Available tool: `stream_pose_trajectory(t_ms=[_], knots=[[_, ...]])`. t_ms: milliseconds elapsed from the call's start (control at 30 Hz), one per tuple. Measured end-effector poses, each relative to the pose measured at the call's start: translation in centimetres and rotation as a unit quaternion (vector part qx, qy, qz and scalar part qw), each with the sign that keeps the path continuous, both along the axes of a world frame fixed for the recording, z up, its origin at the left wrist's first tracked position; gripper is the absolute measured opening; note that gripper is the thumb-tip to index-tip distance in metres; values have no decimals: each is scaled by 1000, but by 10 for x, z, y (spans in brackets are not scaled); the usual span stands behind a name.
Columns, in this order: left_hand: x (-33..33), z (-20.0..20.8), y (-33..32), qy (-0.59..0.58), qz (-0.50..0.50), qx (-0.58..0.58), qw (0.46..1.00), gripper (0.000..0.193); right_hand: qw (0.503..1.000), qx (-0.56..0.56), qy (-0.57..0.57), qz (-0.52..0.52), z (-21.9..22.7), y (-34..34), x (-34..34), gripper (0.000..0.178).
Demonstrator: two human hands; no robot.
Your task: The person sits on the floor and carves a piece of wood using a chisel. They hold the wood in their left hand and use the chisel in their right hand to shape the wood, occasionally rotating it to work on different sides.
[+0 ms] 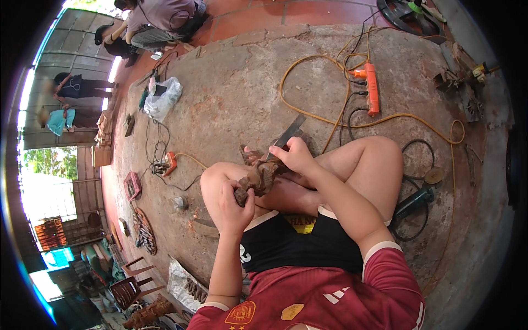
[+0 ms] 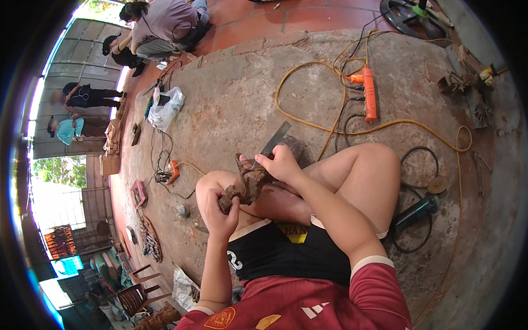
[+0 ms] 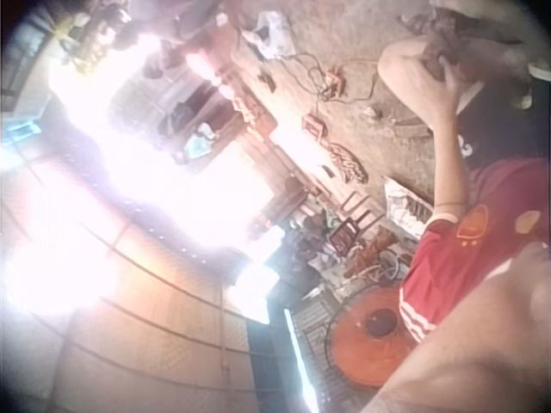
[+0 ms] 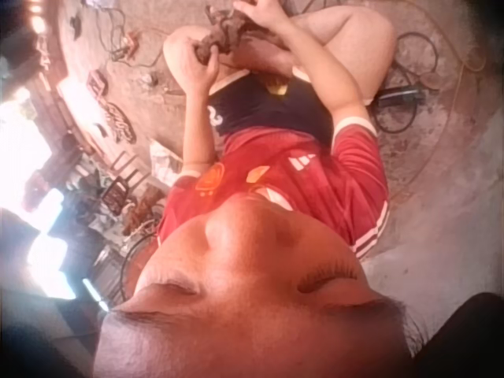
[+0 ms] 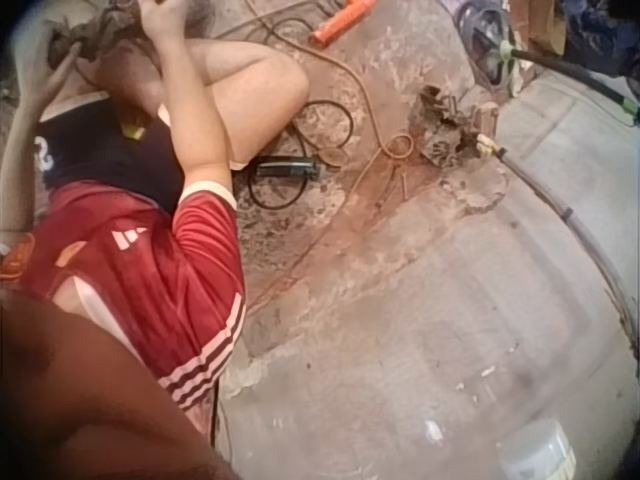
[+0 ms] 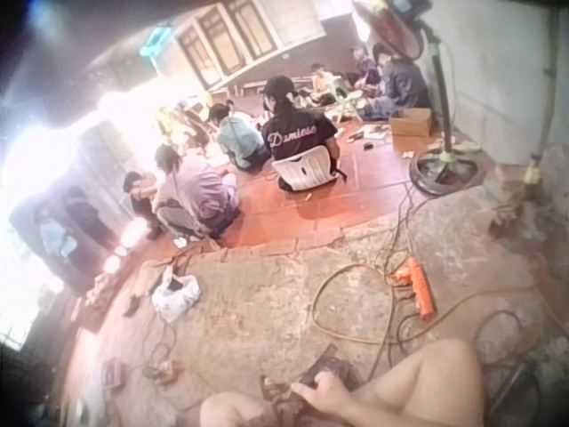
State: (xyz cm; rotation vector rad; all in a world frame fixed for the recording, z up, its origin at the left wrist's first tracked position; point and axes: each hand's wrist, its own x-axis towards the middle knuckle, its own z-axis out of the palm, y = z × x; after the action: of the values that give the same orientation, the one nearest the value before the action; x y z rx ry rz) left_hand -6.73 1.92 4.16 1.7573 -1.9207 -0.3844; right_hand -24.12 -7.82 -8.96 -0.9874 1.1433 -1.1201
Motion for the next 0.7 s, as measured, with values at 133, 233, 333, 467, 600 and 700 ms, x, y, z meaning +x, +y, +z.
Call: stream_pose_trajectory(t_ms=[133,233,333,467,600,700], knots=[[2,-2,1,-4,-14,-15,1000,27,999,9,-32,24,5,-2,0,43],[2,-3,2,-1,-16,-34,999,26,998,8,-31,46,19,3,-1,43],[4,-4,3,2,-19,-33,999,26,996,-5,70,50,14,0,-7,43],[7,-4,3,7,-24,-39,999,25,997,13,54,53,10,-1,-8,43],[7,-3,4,2,-27,-34,999,25,998,8,35,54,13,0,-7,44],[9,-5,6,0,-31,-41,999,25,998,2,10,68,33,1,-11,44]])
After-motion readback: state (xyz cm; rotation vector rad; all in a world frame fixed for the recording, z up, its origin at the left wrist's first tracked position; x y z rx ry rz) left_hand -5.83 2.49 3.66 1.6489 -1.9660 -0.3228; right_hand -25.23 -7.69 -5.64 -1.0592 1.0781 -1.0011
